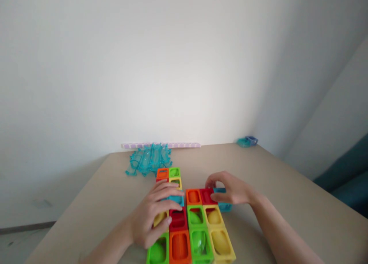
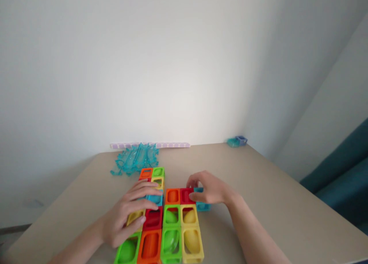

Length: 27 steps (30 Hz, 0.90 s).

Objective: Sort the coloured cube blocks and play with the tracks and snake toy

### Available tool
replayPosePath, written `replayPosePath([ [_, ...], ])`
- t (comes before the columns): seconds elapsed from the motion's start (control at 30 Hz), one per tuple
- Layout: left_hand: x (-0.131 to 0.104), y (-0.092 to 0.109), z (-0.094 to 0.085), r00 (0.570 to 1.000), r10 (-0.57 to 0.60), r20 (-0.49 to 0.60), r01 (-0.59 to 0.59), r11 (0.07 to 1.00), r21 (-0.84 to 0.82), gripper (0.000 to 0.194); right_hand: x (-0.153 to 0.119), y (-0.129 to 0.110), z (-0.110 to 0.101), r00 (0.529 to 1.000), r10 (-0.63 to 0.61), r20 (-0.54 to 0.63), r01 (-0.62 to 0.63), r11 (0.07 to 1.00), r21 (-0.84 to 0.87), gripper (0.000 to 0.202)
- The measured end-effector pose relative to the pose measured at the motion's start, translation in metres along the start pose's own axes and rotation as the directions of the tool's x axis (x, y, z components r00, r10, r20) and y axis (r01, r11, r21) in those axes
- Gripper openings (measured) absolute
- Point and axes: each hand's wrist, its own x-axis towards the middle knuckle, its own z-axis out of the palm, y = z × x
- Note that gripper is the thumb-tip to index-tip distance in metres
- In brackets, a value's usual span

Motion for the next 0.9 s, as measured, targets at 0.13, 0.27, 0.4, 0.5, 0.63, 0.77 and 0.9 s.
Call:
replayPosePath([
  [0.13, 0.002, 0.01, 0.002, 0.983, -0.019, 0.18, 0.014, 0.999, 0.029, 0.047, -0.001, -0.002, 0.0, 0.997, 0.003, 0.074, -0.007, 0.998, 0.055, 0.035],
  [0.27, 0.006, 0.013, 0.001, 0.968, -0.037, 0.247, 0.031, 0.999, 0.029, 0.048, -0.001, -0.002, -0.004, 0.995, -0.025, 0.098, 0.017, 0.997, 0.08, 0.031],
  [0.4, 0.009, 0.013, -0.001, 0.97, -0.034, 0.239, 0.034, 0.999, 0.004, 0.045, -0.004, 0.0, -0.014, 0.983, -0.106, 0.149, 0.086, 0.987, 0.135, 0.037],
  [0.5, 0.009, 0.014, -0.001, 0.968, -0.045, 0.247, 0.045, 0.999, 0.004, 0.044, -0.003, 0.0, -0.015, 0.979, -0.133, 0.157, 0.105, 0.98, 0.171, 0.041],
  [0.63, 0.008, 0.016, 0.0, 0.965, -0.068, 0.255, 0.061, 0.998, 0.034, 0.043, -0.001, -0.001, -0.009, 0.983, -0.112, 0.147, 0.09, 0.985, 0.148, 0.031],
  [0.77, 0.009, 0.018, 0.0, 0.963, -0.09, 0.254, 0.077, 0.995, 0.06, 0.041, 0.002, -0.004, 0.0, 0.987, -0.044, 0.156, 0.031, 0.996, 0.081, 0.027],
  [0.9, 0.01, 0.018, 0.001, 0.964, -0.09, 0.251, 0.079, 0.995, 0.053, 0.039, 0.004, -0.008, 0.006, 0.992, -0.03, 0.126, 0.025, 0.999, 0.04, 0.027],
])
